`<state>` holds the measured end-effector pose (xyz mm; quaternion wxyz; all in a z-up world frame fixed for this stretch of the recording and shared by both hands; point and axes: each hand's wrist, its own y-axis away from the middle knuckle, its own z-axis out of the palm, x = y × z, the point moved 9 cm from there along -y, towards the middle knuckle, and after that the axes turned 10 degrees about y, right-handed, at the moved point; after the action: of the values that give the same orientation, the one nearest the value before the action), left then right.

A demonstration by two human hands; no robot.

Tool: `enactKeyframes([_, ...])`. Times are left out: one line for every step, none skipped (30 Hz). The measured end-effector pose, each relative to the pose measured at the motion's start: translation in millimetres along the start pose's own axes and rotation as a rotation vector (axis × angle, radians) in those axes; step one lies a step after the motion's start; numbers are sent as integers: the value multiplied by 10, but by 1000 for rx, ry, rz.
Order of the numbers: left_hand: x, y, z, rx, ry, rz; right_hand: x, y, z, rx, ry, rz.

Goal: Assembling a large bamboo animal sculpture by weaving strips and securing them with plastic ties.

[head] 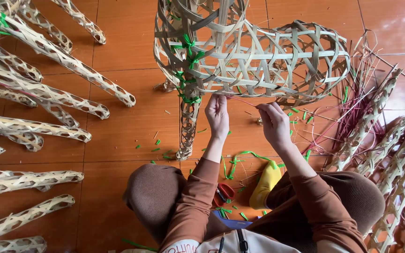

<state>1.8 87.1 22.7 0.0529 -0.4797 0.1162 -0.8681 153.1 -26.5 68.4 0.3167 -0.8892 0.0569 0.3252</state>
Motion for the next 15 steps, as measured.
enactKeyframes([-3, 0, 0, -4, -1, 1, 12, -2, 3, 4, -1, 1])
enactKeyframes([-1, 0, -7, -1, -6, 7, 21, -5, 14, 0, -2, -2])
enactKeyframes([1, 2, -10, 3, -11, 14, 30, -9, 20, -4, -2, -4])
enactKeyframes([35, -2, 5, 0, -10, 14, 21, -4, 19, -2, -2, -4])
enactKeyframes([66, -6, 22, -1, -4, 15, 23, -2, 25, -12, -5, 2])
enactKeyframes([97, -11, 39, -2, 2, 16, 23, -2, 33, -23, -9, 8])
enactKeyframes([116, -13, 46, -4, 5, 18, 4, 3, 33, -20, -8, 6])
enactKeyframes([129, -15, 61, -15, 13, 11, 2, 8, 39, -23, -18, 23])
enactKeyframes([142, -16, 75, -26, 21, 5, -1, 12, 45, -27, -28, 39])
enactKeyframes([138, -22, 72, -28, 24, 8, -3, 15, 46, -24, -26, 35])
enactKeyframes([121, -28, 68, -34, 32, -6, -2, 21, 60, -30, -28, 39])
enactKeyframes([103, -35, 64, -40, 41, -20, 1, 26, 75, -36, -31, 42])
enactKeyframes([114, -33, 64, -42, 41, -21, -7, 26, 79, -35, -31, 43])
enactKeyframes([120, -30, 53, -33, 41, -27, -15, 28, 89, -39, -34, 45])
enactKeyframes([126, -29, 49, -23, 44, -32, -22, 22, 93, -43, -36, 44])
